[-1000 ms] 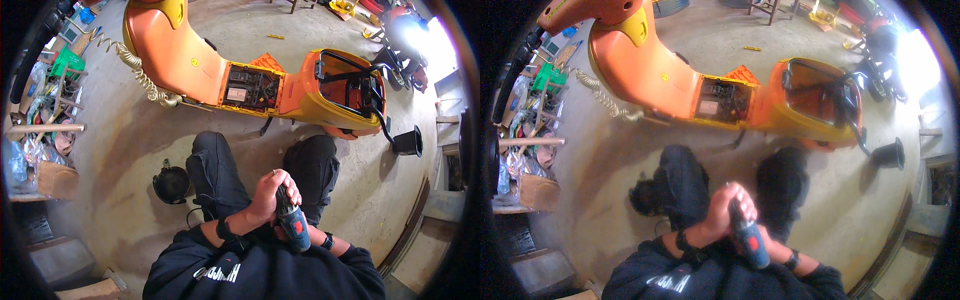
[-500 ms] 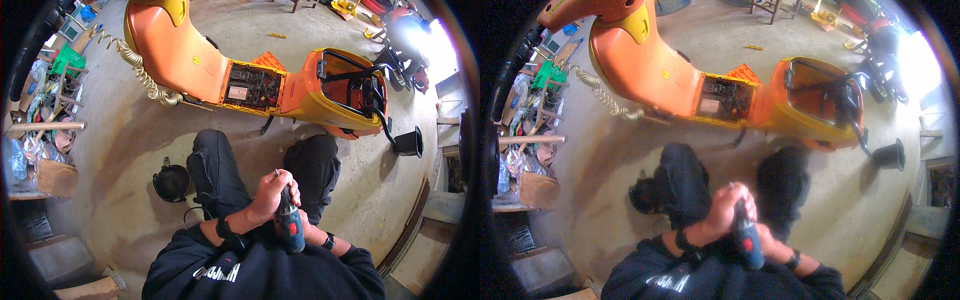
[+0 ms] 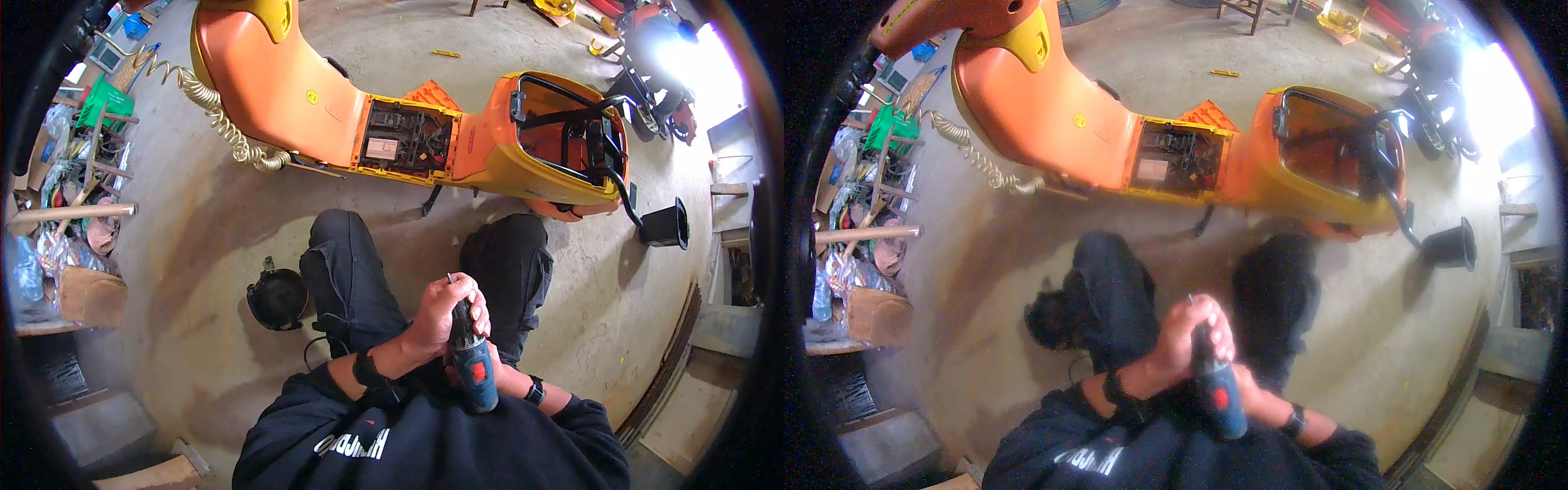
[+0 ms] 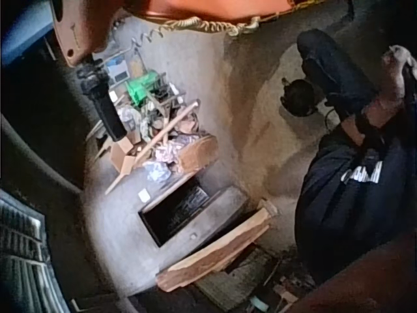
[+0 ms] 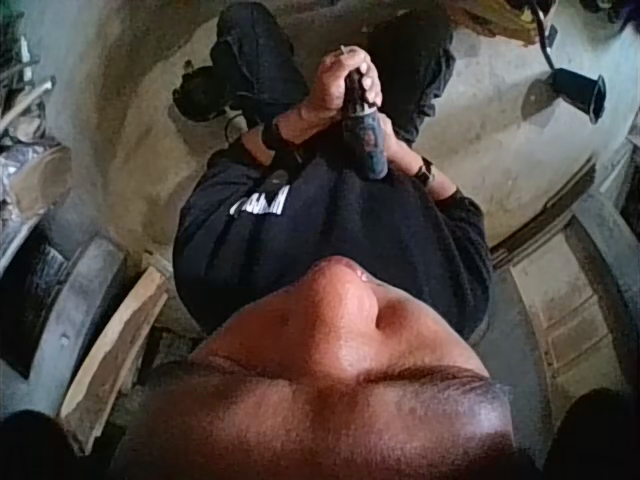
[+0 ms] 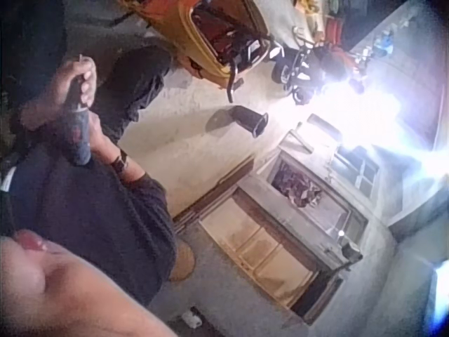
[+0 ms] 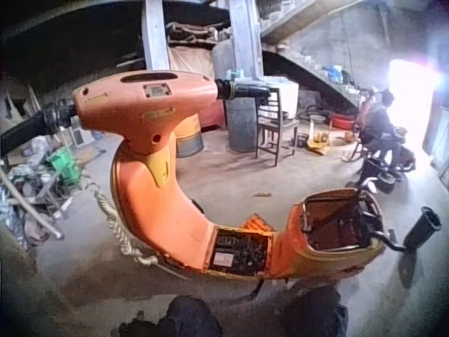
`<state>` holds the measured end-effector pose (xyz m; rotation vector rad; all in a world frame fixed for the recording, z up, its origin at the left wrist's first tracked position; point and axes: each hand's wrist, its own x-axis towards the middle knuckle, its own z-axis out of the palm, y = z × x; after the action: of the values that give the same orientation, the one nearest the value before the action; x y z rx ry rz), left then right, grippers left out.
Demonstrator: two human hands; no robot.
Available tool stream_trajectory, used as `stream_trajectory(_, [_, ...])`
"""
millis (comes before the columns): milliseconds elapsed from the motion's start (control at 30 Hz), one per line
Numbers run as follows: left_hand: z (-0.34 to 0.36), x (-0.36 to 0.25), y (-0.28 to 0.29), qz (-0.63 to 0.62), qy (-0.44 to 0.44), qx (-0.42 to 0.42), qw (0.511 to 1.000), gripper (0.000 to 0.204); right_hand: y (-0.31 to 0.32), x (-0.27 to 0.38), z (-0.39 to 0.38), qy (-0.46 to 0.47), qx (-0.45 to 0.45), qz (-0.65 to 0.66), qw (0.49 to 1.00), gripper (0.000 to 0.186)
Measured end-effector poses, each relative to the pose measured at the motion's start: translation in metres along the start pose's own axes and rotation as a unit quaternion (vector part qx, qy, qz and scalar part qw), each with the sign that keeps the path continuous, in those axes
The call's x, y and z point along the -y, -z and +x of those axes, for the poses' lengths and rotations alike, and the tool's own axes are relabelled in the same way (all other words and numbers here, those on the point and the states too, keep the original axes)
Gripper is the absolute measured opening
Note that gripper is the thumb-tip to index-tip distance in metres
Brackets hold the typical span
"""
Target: Repairing or adjusting parts of a motorcycle using a power drill and hands.
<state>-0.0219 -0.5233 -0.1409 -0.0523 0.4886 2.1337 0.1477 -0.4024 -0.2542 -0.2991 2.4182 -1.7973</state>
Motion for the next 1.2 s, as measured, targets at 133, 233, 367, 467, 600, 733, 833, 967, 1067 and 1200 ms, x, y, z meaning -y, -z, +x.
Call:
stream_trajectory(133, [0.0, 0.002, 0.0, 0.012, 0.001, 0.003, 1.0, 0.021, -0.002, -0.001, -0.002, 0.015, -0.02, -0.004, 1.0, 0.022])
stream_trajectory(233, [0.001, -0.001, -0.002, 0.021, 0.011, -0.016, 1.0, 0.021, 0.0, -0.001, 0.001, 0.044, -0.027, -0.055, 0.997, 0.024])
stream_trajectory(367, [0.0, -0.001, -0.001, 0.014, 0.017, -0.012, 1.0, 0.02, -0.002, -0.005, -0.002, 0.044, -0.029, -0.045, 0.998, 0.024])
stream_trajectory(467, [0.001, -0.002, -0.001, 0.013, 0.018, -0.011, 1.0, 0.02, 0.0, 0.001, 0.001, 0.047, -0.025, -0.065, 0.996, 0.024])
stream_trajectory(600, [0.002, -0.001, 0.001, 0.005, 0.022, 0.002, 1.0, 0.019, -0.001, 0.0, 0.002, 0.038, -0.033, -0.044, 0.998, 0.024])
stream_trajectory(733, [0.002, 0.001, 0.005, -0.006, 0.025, 0.012, 1.0, 0.019, 0.0, 0.001, 0.002, 0.059, -0.018, -0.058, 0.996, 0.025])
stream_trajectory(833, [0.002, -0.001, 0.003, 0.005, 0.026, -0.009, 1.0, 0.021, 0.002, 0.008, 0.009, 0.047, -0.023, -0.023, 0.998, 0.025])
stream_trajectory(967, [0.006, 0.004, 0.01, -0.054, 0.032, 0.034, 0.997, 0.025, -0.002, 0.011, 0.009, -0.002, -0.01, 0.004, 1.0, 0.028])
stream_trajectory(1067, [0.01, 0.004, 0.008, -0.07, 0.032, 0.051, 0.996, 0.025, -0.012, 0.0, -0.003, -0.051, -0.02, 0.062, 0.997, 0.029])
stream_trajectory(1200, [0.012, 0.005, 0.011, -0.05, 0.01, 0.014, 0.999, 0.023, -0.006, 0.008, -0.003, -0.123, -0.001, 0.19, 0.974, 0.027])
